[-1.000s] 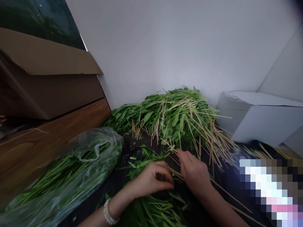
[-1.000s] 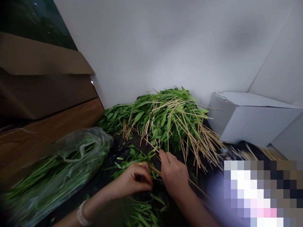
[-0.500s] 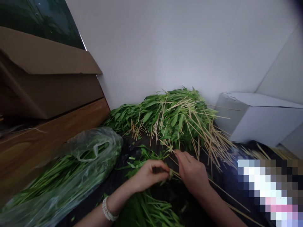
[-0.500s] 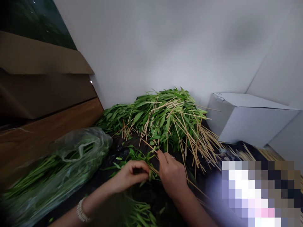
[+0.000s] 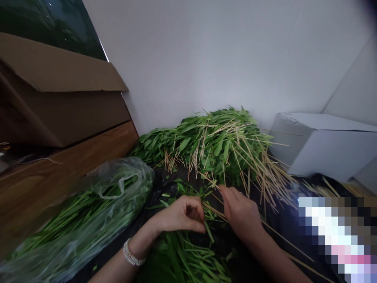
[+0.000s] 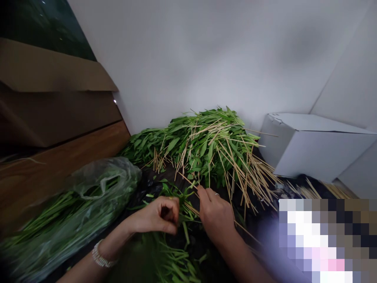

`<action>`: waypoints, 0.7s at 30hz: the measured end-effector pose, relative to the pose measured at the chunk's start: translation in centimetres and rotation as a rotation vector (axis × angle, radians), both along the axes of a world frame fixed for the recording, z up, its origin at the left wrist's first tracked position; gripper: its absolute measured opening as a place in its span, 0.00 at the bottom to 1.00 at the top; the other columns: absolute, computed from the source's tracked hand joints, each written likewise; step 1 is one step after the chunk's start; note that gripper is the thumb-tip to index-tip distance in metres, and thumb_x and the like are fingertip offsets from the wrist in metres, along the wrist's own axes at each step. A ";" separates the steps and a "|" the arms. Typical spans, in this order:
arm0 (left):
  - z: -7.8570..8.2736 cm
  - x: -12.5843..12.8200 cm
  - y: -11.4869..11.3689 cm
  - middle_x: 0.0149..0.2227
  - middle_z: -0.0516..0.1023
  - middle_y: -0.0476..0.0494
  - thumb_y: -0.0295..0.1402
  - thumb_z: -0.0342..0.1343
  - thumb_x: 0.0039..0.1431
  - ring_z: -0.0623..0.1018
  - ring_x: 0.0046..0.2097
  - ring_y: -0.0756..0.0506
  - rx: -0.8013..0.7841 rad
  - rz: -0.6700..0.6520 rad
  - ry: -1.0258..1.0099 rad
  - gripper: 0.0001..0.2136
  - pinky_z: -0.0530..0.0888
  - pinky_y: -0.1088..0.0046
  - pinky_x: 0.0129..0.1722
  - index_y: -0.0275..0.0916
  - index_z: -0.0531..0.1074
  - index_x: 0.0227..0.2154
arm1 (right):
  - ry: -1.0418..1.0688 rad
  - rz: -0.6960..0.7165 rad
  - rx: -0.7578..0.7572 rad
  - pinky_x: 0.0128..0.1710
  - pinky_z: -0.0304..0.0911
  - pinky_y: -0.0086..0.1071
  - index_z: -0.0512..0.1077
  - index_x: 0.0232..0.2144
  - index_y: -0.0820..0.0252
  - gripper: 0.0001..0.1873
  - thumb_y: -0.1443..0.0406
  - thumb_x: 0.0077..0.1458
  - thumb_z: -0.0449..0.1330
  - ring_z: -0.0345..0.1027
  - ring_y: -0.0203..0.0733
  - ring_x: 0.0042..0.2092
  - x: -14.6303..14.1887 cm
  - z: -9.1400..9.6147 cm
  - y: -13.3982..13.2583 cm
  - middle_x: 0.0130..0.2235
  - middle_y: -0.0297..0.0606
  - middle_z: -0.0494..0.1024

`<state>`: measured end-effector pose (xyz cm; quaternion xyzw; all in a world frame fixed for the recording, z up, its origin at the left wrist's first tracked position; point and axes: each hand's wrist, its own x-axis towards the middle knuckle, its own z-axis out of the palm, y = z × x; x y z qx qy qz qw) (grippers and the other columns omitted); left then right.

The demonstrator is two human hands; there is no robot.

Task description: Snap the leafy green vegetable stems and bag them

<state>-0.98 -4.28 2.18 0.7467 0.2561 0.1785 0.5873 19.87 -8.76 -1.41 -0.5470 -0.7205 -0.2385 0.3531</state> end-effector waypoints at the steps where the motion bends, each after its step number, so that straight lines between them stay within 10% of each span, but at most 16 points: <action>1: 0.0 0.0 -0.2 0.25 0.67 0.51 0.41 0.68 0.42 0.64 0.25 0.53 0.010 -0.072 0.053 0.13 0.60 0.78 0.23 0.36 0.76 0.24 | 0.002 -0.001 0.000 0.30 0.59 0.28 0.73 0.43 0.64 0.15 0.69 0.64 0.47 0.69 0.36 0.30 0.0 0.0 0.0 0.30 0.37 0.75; 9: -2.1 0.5 -1.1 0.25 0.74 0.51 0.32 0.70 0.39 0.70 0.26 0.51 0.372 -0.308 0.249 0.09 0.63 0.77 0.24 0.41 0.78 0.27 | 0.010 -0.002 -0.025 0.29 0.59 0.28 0.72 0.44 0.63 0.15 0.69 0.63 0.47 0.69 0.35 0.30 -0.1 -0.3 0.0 0.30 0.36 0.74; 17: -1.3 -0.1 -0.2 0.23 0.69 0.54 0.28 0.60 0.50 0.67 0.24 0.53 0.222 -0.084 0.261 0.03 0.62 0.80 0.23 0.38 0.76 0.29 | 0.005 -0.001 -0.010 0.29 0.59 0.28 0.73 0.43 0.63 0.15 0.68 0.63 0.48 0.68 0.36 0.29 -0.1 -0.1 0.0 0.29 0.36 0.74; 21: -1.8 -0.2 -0.3 0.23 0.72 0.53 0.31 0.65 0.45 0.69 0.24 0.52 0.234 -0.208 0.296 0.06 0.62 0.79 0.23 0.39 0.78 0.29 | 0.002 0.006 -0.005 0.31 0.59 0.28 0.73 0.44 0.64 0.15 0.69 0.64 0.47 0.69 0.36 0.30 -0.1 -0.1 0.0 0.29 0.37 0.75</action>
